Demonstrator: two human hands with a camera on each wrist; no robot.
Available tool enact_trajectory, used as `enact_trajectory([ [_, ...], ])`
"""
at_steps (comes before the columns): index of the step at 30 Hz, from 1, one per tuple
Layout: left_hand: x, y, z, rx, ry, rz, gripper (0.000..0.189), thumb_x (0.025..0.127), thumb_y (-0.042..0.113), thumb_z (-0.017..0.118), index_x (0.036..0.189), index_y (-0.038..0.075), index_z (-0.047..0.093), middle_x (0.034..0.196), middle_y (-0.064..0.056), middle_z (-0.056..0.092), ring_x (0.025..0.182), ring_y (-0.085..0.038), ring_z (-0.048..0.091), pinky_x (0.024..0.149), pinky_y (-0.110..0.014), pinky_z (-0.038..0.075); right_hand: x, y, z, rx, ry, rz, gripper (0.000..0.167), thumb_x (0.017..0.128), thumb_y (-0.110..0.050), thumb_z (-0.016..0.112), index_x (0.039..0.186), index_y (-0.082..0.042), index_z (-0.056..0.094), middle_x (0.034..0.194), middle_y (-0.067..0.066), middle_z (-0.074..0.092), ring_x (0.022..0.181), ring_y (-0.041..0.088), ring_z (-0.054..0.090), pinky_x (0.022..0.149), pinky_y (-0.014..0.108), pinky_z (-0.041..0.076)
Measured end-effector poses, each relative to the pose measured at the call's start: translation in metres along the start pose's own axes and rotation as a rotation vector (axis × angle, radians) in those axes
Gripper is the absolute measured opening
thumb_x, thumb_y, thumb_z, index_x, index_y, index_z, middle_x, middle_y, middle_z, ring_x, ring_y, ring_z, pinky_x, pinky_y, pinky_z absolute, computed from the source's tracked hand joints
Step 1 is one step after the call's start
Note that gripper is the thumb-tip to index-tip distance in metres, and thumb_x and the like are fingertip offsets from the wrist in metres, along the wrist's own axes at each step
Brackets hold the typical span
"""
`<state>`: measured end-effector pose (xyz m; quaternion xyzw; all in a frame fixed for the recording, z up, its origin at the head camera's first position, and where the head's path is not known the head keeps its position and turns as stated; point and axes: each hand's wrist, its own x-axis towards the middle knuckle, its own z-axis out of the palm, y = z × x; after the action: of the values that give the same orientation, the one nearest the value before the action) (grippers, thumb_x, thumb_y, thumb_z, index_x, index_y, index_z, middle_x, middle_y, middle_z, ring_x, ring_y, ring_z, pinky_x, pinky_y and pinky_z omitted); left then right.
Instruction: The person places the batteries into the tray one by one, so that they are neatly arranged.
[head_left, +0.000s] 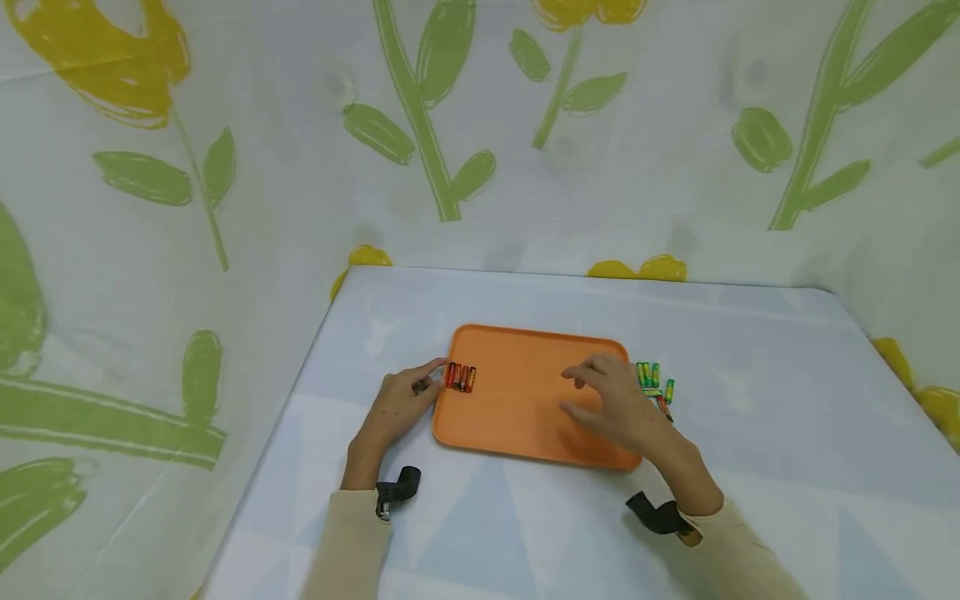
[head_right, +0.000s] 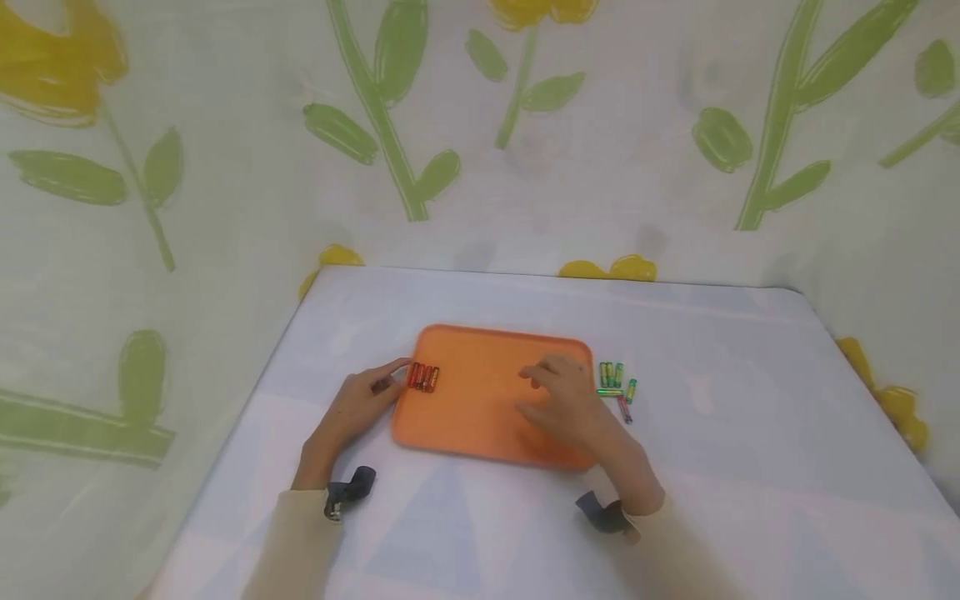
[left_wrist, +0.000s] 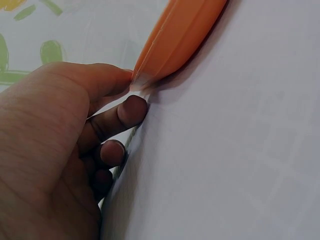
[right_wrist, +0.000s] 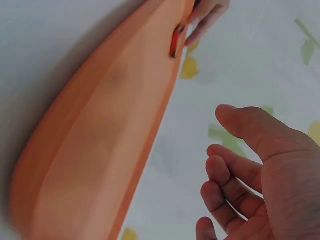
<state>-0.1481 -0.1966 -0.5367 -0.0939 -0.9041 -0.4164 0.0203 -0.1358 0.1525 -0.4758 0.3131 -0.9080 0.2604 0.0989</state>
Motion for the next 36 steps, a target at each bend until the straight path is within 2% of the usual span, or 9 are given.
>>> enact_trajectory([
  [4,0.000,0.000,0.000,0.006,0.009,0.007,0.040,0.100,0.020,0.062,0.140,0.021,0.062,0.086,0.004,0.067,0.074,-0.014,0.054,0.072,-0.035,0.046,-0.026,0.025,-0.015,-0.013,0.042,-0.024,0.037,0.078,-0.013,0.086,0.110,-0.002,0.070,0.093,0.006,0.059,0.094,0.022,0.049,0.081,0.044,0.029],
  [7,0.000,-0.002,0.002,0.016,0.008,0.012,0.040,0.101,0.023,0.061,0.141,0.021,0.061,0.087,0.004,0.066,0.075,-0.014,0.055,0.073,-0.035,0.046,-0.043,0.043,-0.027,-0.022,0.055,0.008,0.039,0.076,-0.011,0.087,0.110,-0.001,0.071,0.092,0.006,0.059,0.094,0.022,0.047,0.077,0.042,0.025],
  [15,0.000,-0.009,0.004,0.028,0.002,-0.022,0.041,0.101,0.029,0.062,0.142,0.028,0.059,0.087,0.005,0.064,0.073,-0.014,0.053,0.069,-0.034,0.045,-0.071,0.078,-0.048,-0.116,-0.026,0.138,0.034,0.077,-0.012,0.086,0.107,-0.005,0.071,0.090,0.001,0.058,0.095,0.026,0.049,0.078,0.047,0.028],
  [20,0.001,-0.007,0.003,0.016,-0.005,-0.004,0.041,0.101,0.030,0.062,0.142,0.026,0.059,0.087,0.005,0.064,0.072,-0.015,0.053,0.068,-0.035,0.045,-0.076,0.089,-0.056,-0.140,-0.116,0.199,0.038,0.079,-0.016,0.085,0.111,-0.005,0.070,0.093,-0.001,0.056,0.098,0.029,0.050,0.077,0.049,0.030],
  [25,0.001,-0.003,0.002,0.021,-0.005,0.009,0.041,0.102,0.027,0.061,0.142,0.025,0.059,0.086,0.004,0.064,0.070,-0.015,0.052,0.066,-0.034,0.044,-0.076,0.101,-0.059,-0.124,-0.187,0.208,0.039,0.080,-0.013,0.083,0.115,-0.004,0.069,0.096,-0.002,0.055,0.100,0.028,0.047,0.079,0.049,0.030],
  [36,0.001,0.000,0.000,0.014,-0.021,-0.013,0.041,0.102,0.026,0.060,0.143,0.024,0.059,0.086,0.004,0.064,0.071,-0.016,0.052,0.067,-0.035,0.044,-0.070,0.109,-0.057,-0.118,-0.207,0.157,0.030,0.079,-0.013,0.084,0.106,-0.007,0.072,0.091,-0.004,0.055,0.094,0.025,0.048,0.074,0.044,0.031],
])
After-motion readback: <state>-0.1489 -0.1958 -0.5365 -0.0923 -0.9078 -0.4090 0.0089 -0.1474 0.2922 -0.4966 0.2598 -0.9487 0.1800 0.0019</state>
